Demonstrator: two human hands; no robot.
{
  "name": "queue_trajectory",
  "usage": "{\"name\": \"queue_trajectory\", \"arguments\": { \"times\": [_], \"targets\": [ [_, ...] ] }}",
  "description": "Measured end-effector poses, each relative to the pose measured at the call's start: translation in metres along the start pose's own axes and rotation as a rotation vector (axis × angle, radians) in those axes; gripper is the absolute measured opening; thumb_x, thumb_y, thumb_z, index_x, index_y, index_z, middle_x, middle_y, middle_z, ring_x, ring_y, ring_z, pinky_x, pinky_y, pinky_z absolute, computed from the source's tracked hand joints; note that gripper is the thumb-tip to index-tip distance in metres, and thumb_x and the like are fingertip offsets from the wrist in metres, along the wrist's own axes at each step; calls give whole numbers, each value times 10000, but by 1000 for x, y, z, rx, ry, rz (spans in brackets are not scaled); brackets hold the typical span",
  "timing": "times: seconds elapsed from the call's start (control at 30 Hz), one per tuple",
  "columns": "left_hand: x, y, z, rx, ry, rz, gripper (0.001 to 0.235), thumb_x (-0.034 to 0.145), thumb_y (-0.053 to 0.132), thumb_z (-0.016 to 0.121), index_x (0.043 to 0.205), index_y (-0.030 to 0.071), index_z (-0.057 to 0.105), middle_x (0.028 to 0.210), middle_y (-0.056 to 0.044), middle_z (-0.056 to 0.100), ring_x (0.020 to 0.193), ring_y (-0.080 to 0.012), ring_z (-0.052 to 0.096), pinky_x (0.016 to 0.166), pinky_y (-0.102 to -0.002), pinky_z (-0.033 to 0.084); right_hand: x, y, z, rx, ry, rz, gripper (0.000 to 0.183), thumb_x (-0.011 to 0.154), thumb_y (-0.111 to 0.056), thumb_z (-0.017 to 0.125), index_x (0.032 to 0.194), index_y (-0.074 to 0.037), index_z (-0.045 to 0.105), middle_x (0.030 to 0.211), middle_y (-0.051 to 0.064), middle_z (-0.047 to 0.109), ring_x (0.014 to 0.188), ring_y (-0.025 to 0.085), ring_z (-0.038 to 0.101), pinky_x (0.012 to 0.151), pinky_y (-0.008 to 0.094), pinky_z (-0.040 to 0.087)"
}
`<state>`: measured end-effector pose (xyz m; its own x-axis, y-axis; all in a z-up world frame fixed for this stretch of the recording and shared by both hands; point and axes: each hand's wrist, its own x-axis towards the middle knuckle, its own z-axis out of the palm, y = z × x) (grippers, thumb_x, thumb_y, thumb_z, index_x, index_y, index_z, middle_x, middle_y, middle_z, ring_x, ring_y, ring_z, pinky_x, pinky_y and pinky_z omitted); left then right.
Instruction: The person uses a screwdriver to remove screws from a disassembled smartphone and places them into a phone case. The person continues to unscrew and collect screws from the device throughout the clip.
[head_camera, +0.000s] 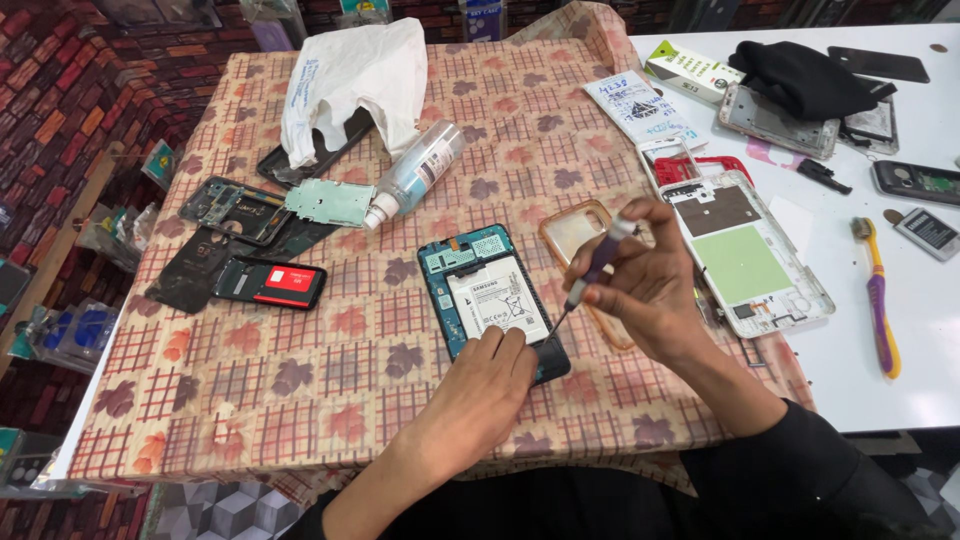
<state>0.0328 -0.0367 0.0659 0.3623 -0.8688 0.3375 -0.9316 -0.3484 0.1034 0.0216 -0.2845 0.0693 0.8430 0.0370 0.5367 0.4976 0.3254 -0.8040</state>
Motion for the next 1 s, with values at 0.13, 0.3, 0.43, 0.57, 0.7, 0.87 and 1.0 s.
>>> {"name": "queue_trajectory", "arguments": {
  "times": [0.13,0.3,0.43,0.57,0.7,0.87,1.0],
  "targets": [
    [2,11,2,255,-70,9,201,769,80,644,957,22,603,955,-91,534,917,-225,536,738,-339,471,3,-7,-7,51,127,-31,737,916,86,755,1462,-191,343,1147,133,658,1143,231,665,1012,412,588],
    [4,18,4,378,-58,39,174,780,105,633,934,34,596,936,-82,528,910,-215,547,729,-324,477,6,-15,-9,88,217,-24,761,930,67,756,1501,-195,326,1163,116,643,1139,221,653,1067,433,550],
    [6,14,1,192,-64,-24,208,768,14,630,967,23,570,952,-107,533,849,-223,567,718,-353,495,7,-19,-7,97,261,-8,774,924,77,744,1510,-200,321,1189,116,628,1160,211,638,1074,427,549],
    [19,18,-4,-4,44,-30,278,745,-33,641,1004,-5,543,993,-145,548,886,-277,600,751,-382,524,8,-20,-9,137,291,-1,770,914,93,720,1502,-196,317,1193,118,617,1161,220,647,1068,396,559],
    [60,23,1,-96,147,24,414,677,110,710,1037,-12,546,1015,-148,578,953,-309,620,780,-415,529,11,-19,-16,207,366,-71,751,947,126,691,1515,-183,311,1224,145,619,1163,203,644,1027,336,560],
    [97,36,16,-20,66,-5,546,618,67,787,1108,-12,561,1063,-153,600,1004,-305,631,790,-415,530,15,-19,-30,328,404,-156,767,949,157,666,1535,-175,300,1253,171,629,1086,180,642,998,314,569],
    [96,36,19,65,147,18,487,778,55,761,1222,-12,572,1114,-138,612,1012,-268,637,823,-396,523,15,-19,-30,250,433,-111,765,934,146,669,1521,-178,300,1223,155,622,1091,184,648,975,327,578]
  ]
}}
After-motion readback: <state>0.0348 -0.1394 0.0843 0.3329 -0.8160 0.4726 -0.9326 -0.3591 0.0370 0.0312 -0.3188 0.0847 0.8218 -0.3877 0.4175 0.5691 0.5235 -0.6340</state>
